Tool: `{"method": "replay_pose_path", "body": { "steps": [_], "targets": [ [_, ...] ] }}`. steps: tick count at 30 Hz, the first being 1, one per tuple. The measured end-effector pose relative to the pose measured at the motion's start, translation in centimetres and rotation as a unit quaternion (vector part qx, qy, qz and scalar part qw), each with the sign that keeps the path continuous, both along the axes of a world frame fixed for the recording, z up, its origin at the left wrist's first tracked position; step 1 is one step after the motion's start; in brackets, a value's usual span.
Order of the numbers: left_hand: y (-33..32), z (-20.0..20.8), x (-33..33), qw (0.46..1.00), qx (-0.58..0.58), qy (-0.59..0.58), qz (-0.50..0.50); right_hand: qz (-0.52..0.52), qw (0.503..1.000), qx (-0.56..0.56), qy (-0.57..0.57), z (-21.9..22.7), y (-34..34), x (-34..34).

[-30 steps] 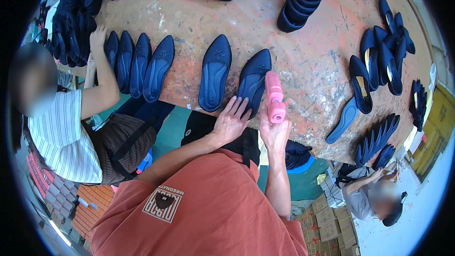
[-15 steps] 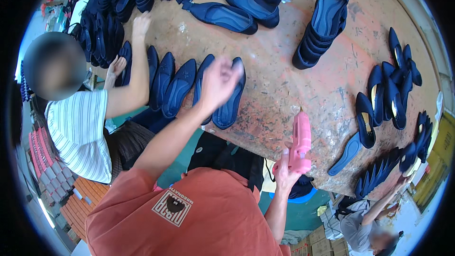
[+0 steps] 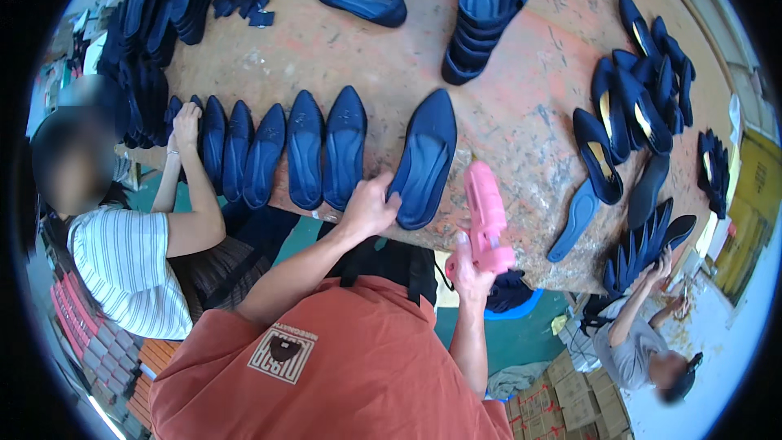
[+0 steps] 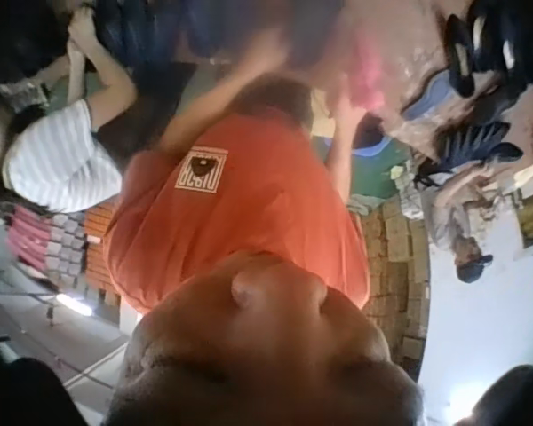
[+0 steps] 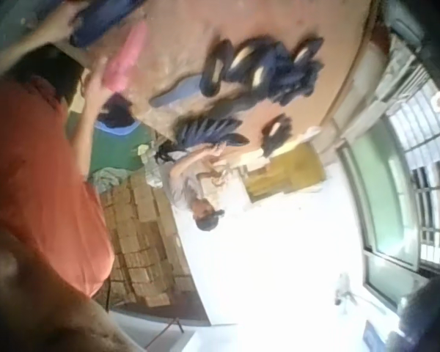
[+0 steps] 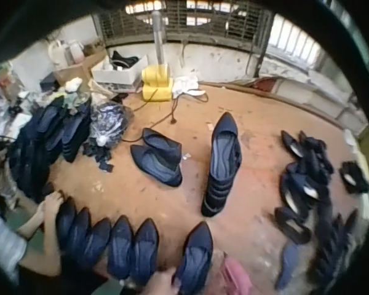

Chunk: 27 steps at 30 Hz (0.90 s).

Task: Inserting insoles into blue flats and applying adhesive using a glue gun at a manufacturing workbench.

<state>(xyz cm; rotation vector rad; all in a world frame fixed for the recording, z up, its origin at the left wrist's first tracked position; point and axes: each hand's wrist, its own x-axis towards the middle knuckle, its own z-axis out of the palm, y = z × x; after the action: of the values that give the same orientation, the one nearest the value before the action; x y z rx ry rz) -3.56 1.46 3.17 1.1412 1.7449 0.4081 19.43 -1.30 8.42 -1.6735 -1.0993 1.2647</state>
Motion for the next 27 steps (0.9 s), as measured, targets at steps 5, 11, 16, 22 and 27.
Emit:
{"method": "replay_pose_path", "body": {
  "steps": [5,11,16,22,27],
  "targets": [
    [-4.8,-2.8,1.3,0.99,-0.02,0.104,-0.095,0.015,0.996,-0.091,-0.009,-1.0,1.0,-0.9],
    [-5.8,-0.6,2.3,0.966,0.129,0.115,-0.192,0.086,0.986,-0.105,-0.098,-3.3,2.1,-1.6],
    [-7.7,-2.3,4.1,0.924,0.161,0.159,-0.309,0.132,0.97,-0.123,-0.16,-3.3,2.9,-2.7],
    [-8.5,-3.6,4.6,0.923,0.158,0.175,-0.305,0.144,0.969,-0.111,-0.168,-4.5,2.7,-3.0],
    [-8.5,-3.6,4.4,0.928,0.158,0.162,-0.296,0.134,0.969,-0.088,-0.186,-3.1,2.8,-3.6]
  ]
}}
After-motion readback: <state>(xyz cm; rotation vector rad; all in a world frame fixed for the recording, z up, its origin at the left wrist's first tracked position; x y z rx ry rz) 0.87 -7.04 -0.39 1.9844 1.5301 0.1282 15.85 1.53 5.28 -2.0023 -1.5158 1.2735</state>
